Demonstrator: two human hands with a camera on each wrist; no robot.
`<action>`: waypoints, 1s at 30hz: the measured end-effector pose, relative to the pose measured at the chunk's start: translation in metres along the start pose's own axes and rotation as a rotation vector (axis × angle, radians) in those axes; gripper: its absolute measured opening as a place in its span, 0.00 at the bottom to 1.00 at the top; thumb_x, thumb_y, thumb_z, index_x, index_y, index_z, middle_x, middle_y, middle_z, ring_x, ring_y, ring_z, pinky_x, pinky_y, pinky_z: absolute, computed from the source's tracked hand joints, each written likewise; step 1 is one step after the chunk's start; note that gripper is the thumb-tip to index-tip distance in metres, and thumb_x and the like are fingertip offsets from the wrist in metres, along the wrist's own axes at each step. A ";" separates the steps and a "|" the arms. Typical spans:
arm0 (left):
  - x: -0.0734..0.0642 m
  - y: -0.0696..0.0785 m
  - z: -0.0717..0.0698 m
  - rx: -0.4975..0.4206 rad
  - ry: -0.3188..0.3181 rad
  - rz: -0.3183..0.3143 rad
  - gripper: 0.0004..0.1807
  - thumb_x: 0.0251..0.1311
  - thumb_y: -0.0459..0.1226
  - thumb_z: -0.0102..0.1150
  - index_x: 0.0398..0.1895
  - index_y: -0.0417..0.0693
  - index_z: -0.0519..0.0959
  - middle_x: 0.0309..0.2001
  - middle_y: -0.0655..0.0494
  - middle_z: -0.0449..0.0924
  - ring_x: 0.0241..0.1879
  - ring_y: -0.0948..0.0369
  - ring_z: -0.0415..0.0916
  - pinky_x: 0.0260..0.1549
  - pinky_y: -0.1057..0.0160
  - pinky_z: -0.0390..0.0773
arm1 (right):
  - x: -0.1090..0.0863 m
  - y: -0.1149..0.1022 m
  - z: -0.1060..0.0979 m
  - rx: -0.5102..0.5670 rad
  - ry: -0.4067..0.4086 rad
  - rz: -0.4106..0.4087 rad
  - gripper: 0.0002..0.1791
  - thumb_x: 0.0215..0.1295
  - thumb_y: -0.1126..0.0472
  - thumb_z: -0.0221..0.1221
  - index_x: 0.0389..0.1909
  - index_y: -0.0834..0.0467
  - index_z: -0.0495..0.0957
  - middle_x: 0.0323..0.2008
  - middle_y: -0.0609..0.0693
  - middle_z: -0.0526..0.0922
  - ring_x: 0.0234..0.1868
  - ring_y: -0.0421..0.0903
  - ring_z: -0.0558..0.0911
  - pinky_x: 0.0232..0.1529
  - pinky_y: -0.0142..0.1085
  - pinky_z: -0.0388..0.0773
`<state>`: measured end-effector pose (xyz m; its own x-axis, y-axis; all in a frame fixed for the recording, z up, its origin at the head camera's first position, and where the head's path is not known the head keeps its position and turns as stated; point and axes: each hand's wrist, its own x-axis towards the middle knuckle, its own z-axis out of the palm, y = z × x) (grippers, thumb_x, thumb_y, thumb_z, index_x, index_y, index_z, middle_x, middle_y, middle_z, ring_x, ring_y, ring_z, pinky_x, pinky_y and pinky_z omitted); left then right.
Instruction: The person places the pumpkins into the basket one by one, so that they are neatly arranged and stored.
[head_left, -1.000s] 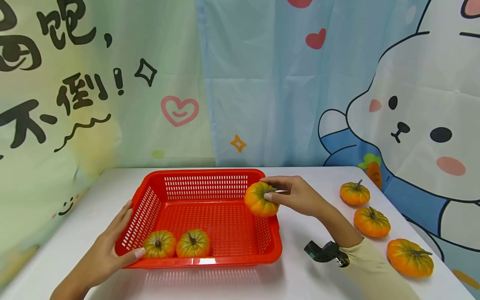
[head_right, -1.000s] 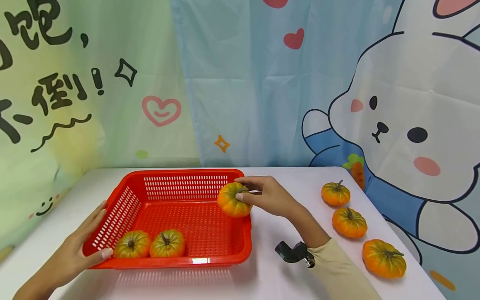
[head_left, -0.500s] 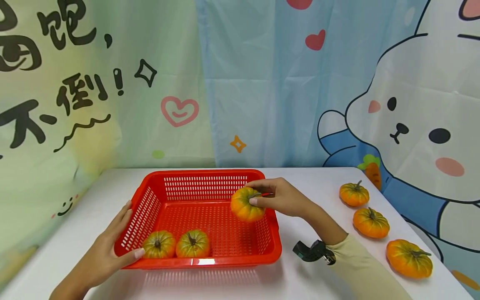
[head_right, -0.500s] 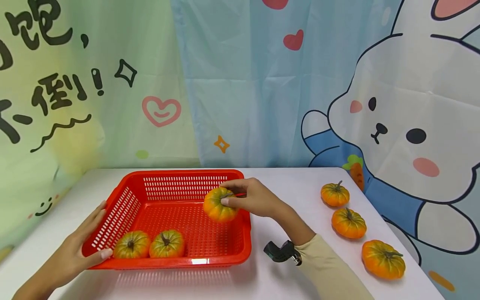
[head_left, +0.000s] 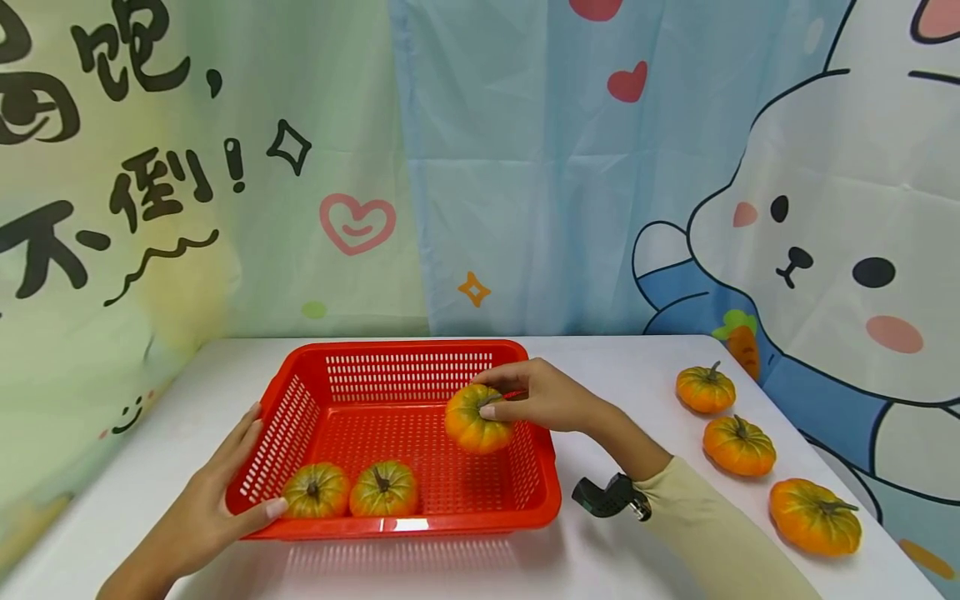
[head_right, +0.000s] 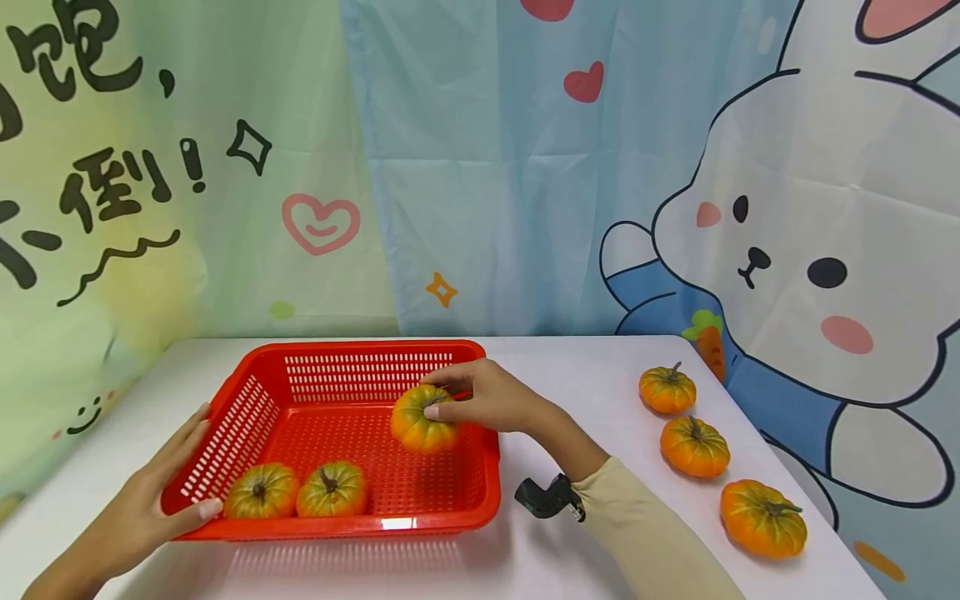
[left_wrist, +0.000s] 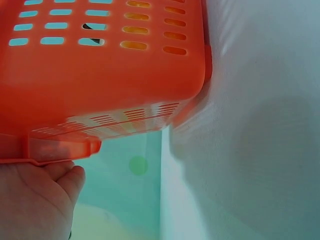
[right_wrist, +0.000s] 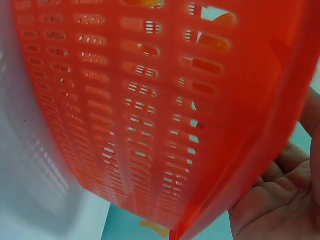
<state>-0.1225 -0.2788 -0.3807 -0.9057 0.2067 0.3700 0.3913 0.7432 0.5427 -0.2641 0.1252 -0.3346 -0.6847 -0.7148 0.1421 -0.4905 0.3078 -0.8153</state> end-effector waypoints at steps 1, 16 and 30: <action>0.000 0.000 0.000 -0.005 0.001 0.000 0.53 0.51 0.41 0.70 0.77 0.41 0.49 0.78 0.58 0.41 0.66 0.80 0.44 0.48 0.77 0.61 | 0.001 0.000 0.001 -0.001 -0.008 -0.007 0.22 0.63 0.58 0.65 0.58 0.58 0.79 0.48 0.46 0.83 0.49 0.43 0.81 0.50 0.38 0.77; -0.001 -0.001 0.000 -0.021 0.004 0.001 0.53 0.52 0.40 0.70 0.77 0.43 0.48 0.78 0.58 0.40 0.67 0.80 0.43 0.49 0.81 0.56 | 0.018 0.001 0.013 -0.112 -0.116 -0.033 0.23 0.63 0.57 0.63 0.59 0.58 0.78 0.51 0.46 0.82 0.52 0.44 0.79 0.53 0.41 0.75; -0.001 -0.002 0.000 0.021 0.003 -0.013 0.54 0.51 0.42 0.70 0.77 0.43 0.49 0.77 0.55 0.42 0.66 0.77 0.46 0.48 0.72 0.63 | 0.028 -0.006 0.026 -0.212 -0.321 0.031 0.22 0.60 0.52 0.67 0.56 0.50 0.81 0.45 0.35 0.82 0.47 0.36 0.78 0.48 0.31 0.75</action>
<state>-0.1225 -0.2803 -0.3815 -0.9100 0.1951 0.3657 0.3762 0.7593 0.5311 -0.2661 0.0870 -0.3407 -0.5138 -0.8530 -0.0919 -0.5957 0.4318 -0.6773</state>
